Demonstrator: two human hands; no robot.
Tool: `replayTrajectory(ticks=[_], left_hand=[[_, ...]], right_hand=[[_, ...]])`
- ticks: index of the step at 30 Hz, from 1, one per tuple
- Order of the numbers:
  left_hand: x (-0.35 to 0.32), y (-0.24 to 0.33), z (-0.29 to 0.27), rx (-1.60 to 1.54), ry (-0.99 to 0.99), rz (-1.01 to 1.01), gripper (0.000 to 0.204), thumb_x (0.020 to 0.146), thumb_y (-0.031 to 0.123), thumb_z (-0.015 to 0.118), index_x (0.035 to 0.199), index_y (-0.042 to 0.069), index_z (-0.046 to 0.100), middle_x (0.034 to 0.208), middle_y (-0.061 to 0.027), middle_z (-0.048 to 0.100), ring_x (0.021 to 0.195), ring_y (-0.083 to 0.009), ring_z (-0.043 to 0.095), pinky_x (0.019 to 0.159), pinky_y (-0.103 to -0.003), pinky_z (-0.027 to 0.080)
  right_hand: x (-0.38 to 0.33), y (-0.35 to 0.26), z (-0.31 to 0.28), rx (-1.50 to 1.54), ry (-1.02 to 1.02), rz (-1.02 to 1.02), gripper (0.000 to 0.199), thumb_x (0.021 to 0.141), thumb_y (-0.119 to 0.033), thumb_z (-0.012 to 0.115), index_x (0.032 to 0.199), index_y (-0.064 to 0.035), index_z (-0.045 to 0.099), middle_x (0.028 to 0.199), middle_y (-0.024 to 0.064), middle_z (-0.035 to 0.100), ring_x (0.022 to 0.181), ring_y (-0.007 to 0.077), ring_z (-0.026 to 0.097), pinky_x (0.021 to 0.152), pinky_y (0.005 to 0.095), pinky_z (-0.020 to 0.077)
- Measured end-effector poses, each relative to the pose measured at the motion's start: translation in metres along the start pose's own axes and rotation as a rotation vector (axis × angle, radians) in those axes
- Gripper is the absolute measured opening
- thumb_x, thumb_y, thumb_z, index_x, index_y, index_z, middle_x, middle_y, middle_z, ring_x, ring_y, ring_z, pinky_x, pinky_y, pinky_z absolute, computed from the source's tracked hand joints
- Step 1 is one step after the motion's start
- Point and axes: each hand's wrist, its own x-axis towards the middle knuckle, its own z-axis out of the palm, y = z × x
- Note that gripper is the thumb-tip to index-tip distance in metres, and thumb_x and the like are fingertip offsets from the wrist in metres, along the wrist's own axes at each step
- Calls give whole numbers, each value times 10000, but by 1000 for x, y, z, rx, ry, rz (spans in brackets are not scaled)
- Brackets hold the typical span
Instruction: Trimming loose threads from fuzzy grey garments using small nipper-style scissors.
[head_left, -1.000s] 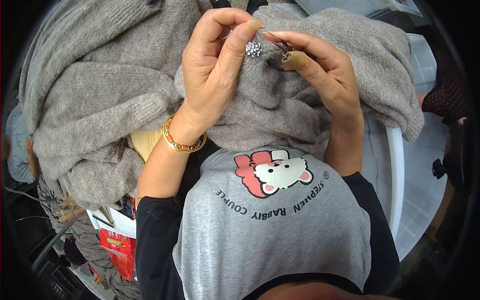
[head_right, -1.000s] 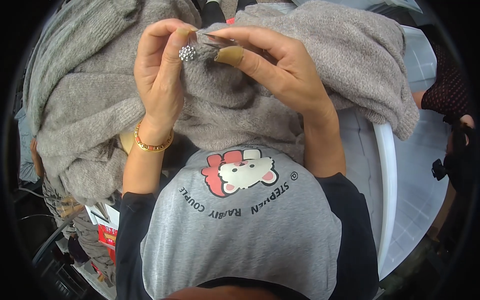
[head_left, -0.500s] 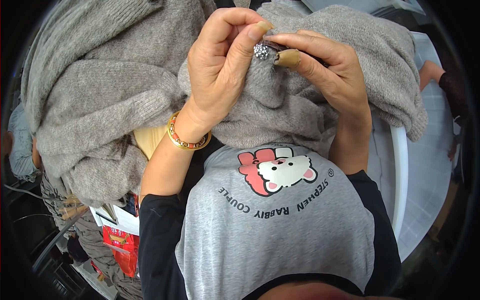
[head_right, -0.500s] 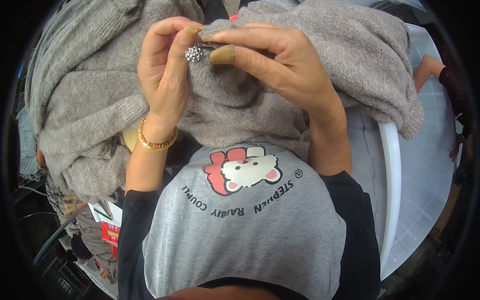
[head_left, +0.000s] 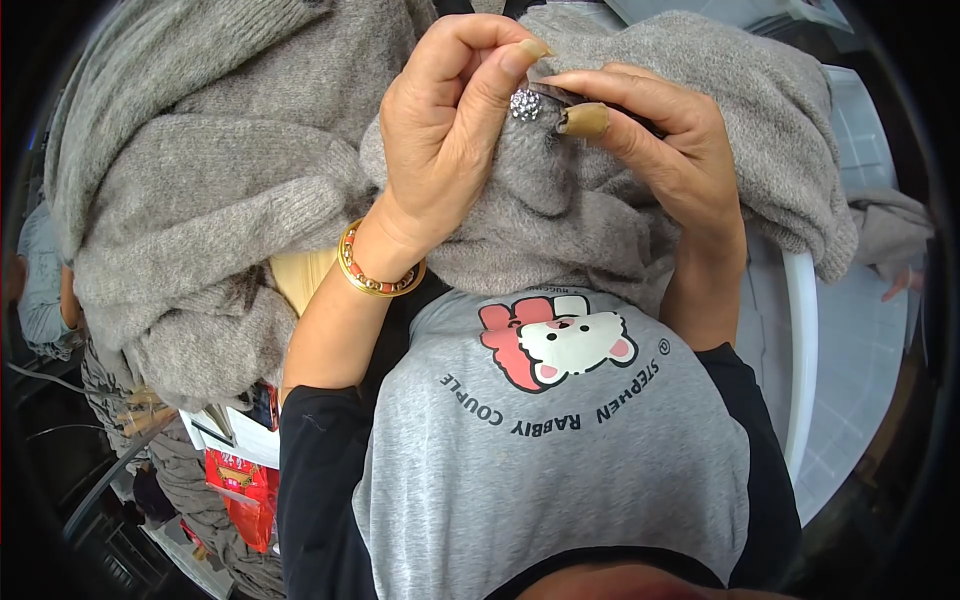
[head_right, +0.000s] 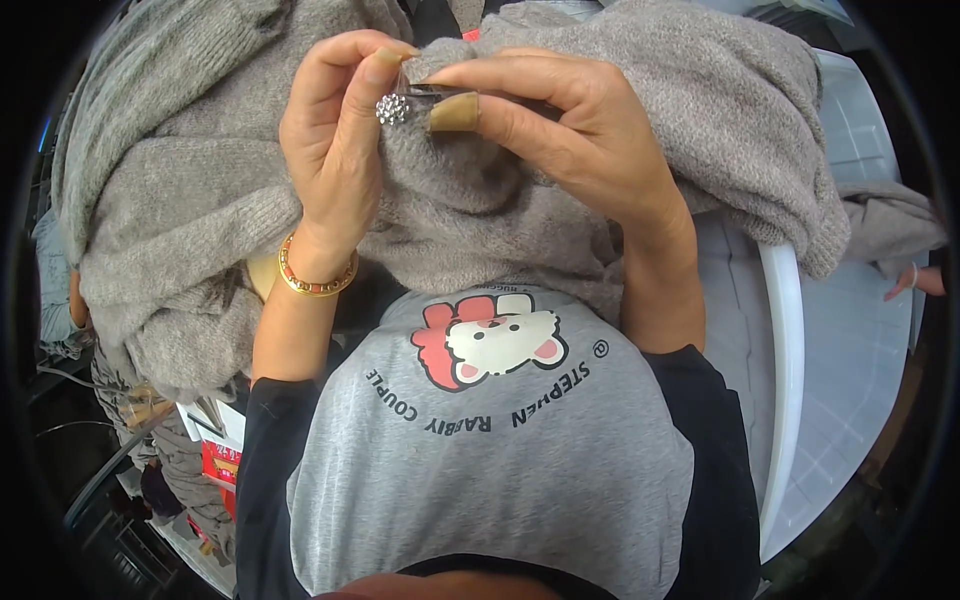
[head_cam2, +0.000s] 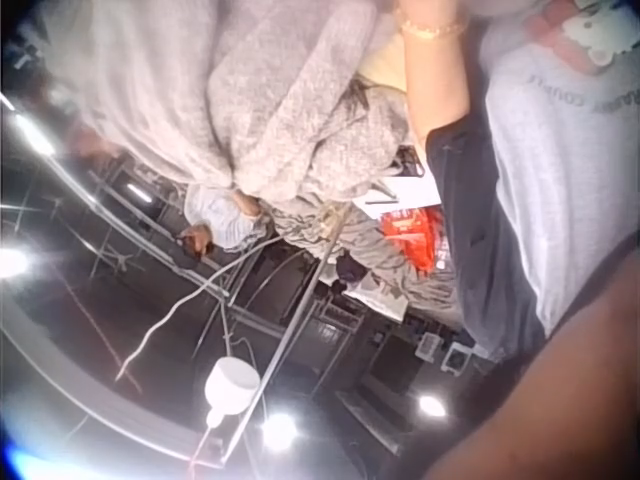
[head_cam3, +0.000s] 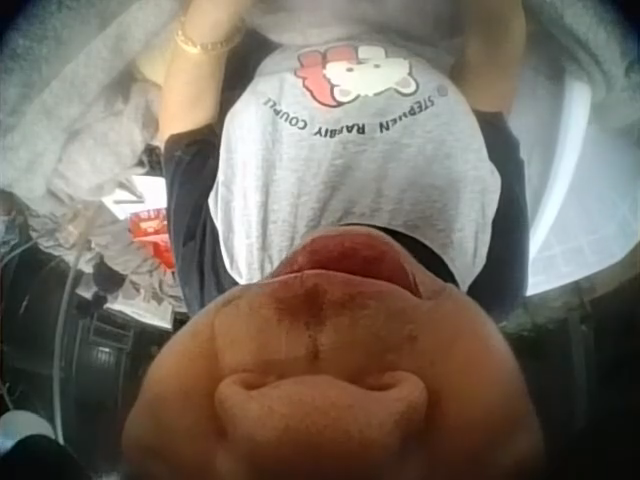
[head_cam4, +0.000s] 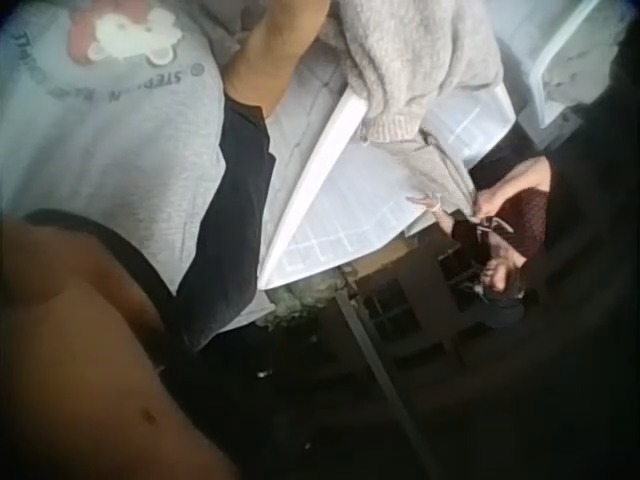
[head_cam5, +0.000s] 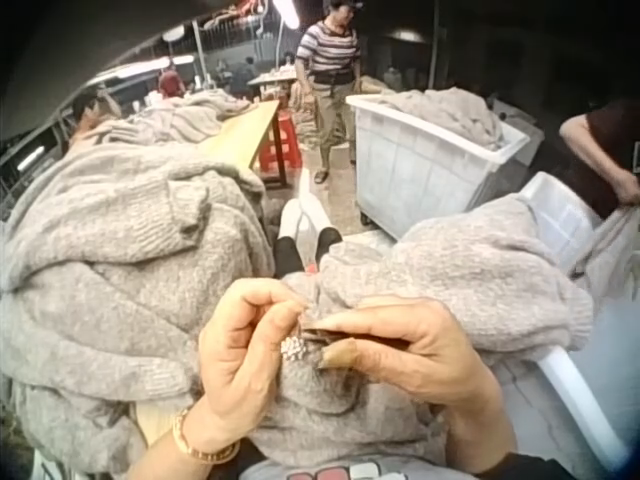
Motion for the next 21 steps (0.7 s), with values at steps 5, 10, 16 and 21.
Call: replayTrajectory(ticks=[5,10,16,21], left_hand=[[-2,0,0,-16,-3,3,140,998,81,542,1091,-15,583,1024,-43,627,876,-73,541,799,-206,434],[-1,-2,1,1,2,-10,138,998,75,540,1094,-12,586,1017,-36,629,895,-73,550,813,-204,435],[1,-4,2,2,0,0,133,997,69,539,1091,-10,590,1011,-37,631,893,-72,546,816,-205,432],[0,-7,-1,-14,-19,-17,135,995,73,545,1092,-7,593,1002,-33,632,853,-69,540,780,-204,437]], right_hand=[[-2,-5,0,69,-13,104,275,900,-145,675,1123,14,692,903,55,664,800,96,596,700,209,461],[-2,-4,0,45,-7,74,278,898,-142,680,1125,17,689,909,59,666,809,97,607,708,208,470],[1,0,4,15,28,-14,227,921,-93,645,1129,-26,706,872,42,719,709,57,616,606,181,476],[1,1,3,-17,23,24,223,920,-93,648,1124,-23,705,881,40,718,724,58,618,627,182,487]])
